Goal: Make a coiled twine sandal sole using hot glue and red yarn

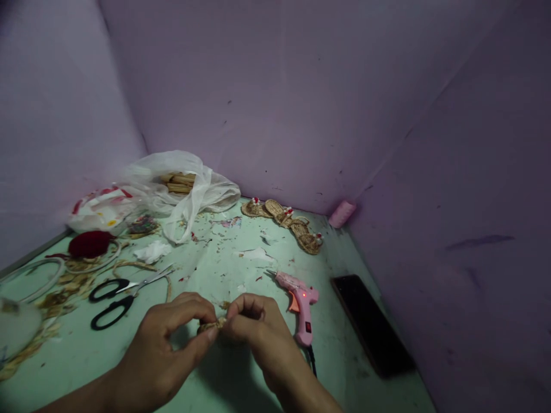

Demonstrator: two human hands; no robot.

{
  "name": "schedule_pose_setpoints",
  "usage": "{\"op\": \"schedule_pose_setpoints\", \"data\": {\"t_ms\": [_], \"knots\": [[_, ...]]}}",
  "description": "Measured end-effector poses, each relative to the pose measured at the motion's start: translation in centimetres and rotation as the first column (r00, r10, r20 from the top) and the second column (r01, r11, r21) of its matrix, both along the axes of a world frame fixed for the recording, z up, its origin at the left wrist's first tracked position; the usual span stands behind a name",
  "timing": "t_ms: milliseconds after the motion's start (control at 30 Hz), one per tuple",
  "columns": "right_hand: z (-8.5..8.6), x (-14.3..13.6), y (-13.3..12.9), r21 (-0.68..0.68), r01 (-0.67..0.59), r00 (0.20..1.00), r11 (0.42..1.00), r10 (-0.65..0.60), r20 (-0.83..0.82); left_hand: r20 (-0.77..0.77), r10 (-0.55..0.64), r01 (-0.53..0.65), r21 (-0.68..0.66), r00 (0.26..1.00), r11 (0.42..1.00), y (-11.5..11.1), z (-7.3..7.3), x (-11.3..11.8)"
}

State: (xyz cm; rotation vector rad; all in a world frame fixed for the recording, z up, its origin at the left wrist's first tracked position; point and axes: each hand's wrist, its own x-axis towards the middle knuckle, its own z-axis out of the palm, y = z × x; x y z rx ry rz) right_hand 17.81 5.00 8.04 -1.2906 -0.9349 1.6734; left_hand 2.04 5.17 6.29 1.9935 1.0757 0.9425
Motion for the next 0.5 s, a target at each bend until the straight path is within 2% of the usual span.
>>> {"op": "schedule_pose_setpoints", "data": {"t_ms": [300, 500], "knots": [[-0.6, 0.5, 0.0, 0.011, -0.009, 0.999, 1.0, 0.009, 0.04, 0.001, 0.023, -0.023, -0.105, 1.0, 0.994, 0.3, 1.4, -0.2], [-2.0, 1.4, 0.1, -0.001, -0.052, 0.997, 0.999, 0.052, 0.062, -0.019, 0.074, -0.075, -0.088, 0.997, 0.993, 0.0, 0.5, 0.0]]}}
